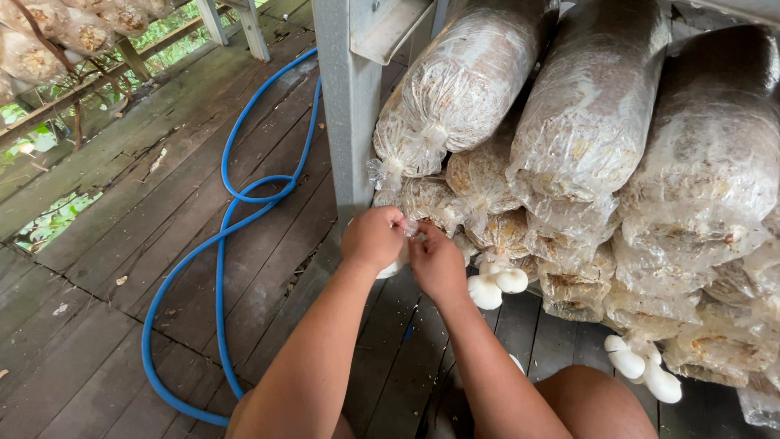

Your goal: The person is tying the plastic openings of mushroom grow bags on a metal rack by hand while sitting on the floor.

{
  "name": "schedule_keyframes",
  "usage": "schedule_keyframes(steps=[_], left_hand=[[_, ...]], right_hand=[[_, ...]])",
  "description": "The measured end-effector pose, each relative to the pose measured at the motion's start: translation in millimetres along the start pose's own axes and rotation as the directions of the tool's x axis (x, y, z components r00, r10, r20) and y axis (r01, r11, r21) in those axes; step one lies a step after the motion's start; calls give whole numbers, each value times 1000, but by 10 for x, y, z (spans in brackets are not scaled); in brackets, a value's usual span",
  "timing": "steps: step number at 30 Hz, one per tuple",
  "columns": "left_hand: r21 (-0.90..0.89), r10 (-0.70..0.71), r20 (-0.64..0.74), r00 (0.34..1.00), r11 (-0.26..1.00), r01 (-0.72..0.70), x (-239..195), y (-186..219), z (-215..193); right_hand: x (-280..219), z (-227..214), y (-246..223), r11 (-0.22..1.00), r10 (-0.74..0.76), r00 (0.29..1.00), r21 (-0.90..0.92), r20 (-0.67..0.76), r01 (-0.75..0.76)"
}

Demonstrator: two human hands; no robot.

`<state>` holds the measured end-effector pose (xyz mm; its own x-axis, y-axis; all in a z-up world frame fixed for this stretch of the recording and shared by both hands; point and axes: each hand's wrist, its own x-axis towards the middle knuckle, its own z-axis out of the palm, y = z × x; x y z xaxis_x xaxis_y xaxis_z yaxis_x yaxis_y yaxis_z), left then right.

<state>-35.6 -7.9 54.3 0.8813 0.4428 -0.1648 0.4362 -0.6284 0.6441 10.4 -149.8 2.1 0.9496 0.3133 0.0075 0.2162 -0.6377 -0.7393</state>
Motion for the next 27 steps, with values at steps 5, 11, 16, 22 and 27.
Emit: schedule_keyframes(steps=[5,11,16,22,27], left_hand=[[60,-10,32,999,998,8,-24,5,-50],[-170,42,99,994,985,-25,-35,-43,-49],[11,185,95,978,982,-187,-64,44,-229],[95,227,69,971,968,-233,12,71,-166],[66,86,-110,990,995,-79,42,81,31]], right_hand=[[-8,-52,-35,996,12,1000,90,22,-14],[13,-18,-58,982,16,1000,186,18,-19],[3,-8,-67,990,11,1000,143,24,-15],[-21,-44,-140,994,10,1000,111,0,-10],[-10,30,-118,997,11,998,72,-62,-6]])
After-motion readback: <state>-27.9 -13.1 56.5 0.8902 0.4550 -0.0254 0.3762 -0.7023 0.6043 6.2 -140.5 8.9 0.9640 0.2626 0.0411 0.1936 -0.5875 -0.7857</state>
